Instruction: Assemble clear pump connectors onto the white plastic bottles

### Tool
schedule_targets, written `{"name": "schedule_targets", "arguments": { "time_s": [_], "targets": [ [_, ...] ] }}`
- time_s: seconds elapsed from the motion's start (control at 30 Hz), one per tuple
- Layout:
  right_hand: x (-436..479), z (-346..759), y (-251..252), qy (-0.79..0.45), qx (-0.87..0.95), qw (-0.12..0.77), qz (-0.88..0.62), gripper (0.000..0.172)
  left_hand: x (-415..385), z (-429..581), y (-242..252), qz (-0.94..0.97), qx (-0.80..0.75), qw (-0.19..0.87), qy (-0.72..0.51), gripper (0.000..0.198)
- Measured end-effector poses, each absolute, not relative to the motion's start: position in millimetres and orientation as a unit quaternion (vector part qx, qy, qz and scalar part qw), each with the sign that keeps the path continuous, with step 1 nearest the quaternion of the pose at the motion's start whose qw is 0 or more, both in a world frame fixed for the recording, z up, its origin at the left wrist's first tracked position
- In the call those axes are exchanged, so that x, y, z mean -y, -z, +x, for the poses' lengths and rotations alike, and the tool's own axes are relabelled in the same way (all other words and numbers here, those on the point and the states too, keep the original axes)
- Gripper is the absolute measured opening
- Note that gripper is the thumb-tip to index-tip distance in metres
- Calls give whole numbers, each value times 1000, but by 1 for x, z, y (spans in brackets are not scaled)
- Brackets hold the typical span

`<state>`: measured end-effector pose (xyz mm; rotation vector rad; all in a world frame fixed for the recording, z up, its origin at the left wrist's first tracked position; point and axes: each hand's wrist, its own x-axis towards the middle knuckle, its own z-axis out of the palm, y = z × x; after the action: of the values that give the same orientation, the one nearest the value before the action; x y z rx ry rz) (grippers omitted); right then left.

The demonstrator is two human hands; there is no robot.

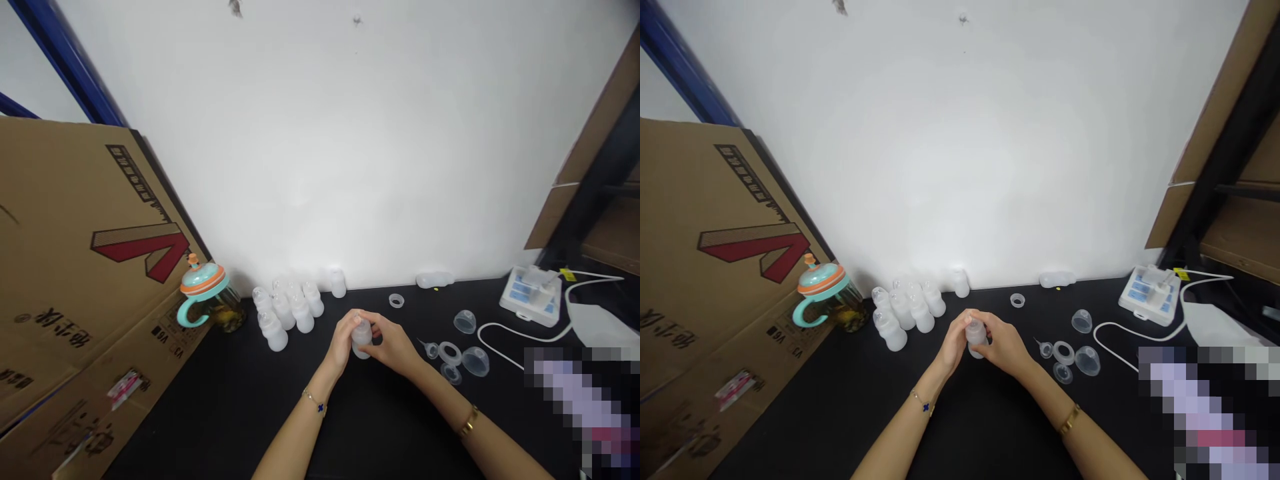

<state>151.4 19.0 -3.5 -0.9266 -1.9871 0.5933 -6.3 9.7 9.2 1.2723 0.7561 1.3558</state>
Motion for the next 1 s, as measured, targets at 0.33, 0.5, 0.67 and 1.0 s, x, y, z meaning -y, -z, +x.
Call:
{"name": "schedule_targets", "arguments": {
  "time_s": [0.33,0.5,0.67,1.0],
  "targets": [
    [-29,161,7,-251,795,414,-365,70,-3,-21,-22,669,-411,353,-510,53],
    [-26,159,8,-232,809,405,-357,74,-4,-20,-22,675,-461,270,-509,42],
    [-23,153,17,-214,821,376,-372,88,-9,-28,-21,670,-484,235,-511,33],
    [-20,154,12,-188,821,355,-405,82,-21,-58,-11,643,-596,-49,-479,55]
  ]
}}
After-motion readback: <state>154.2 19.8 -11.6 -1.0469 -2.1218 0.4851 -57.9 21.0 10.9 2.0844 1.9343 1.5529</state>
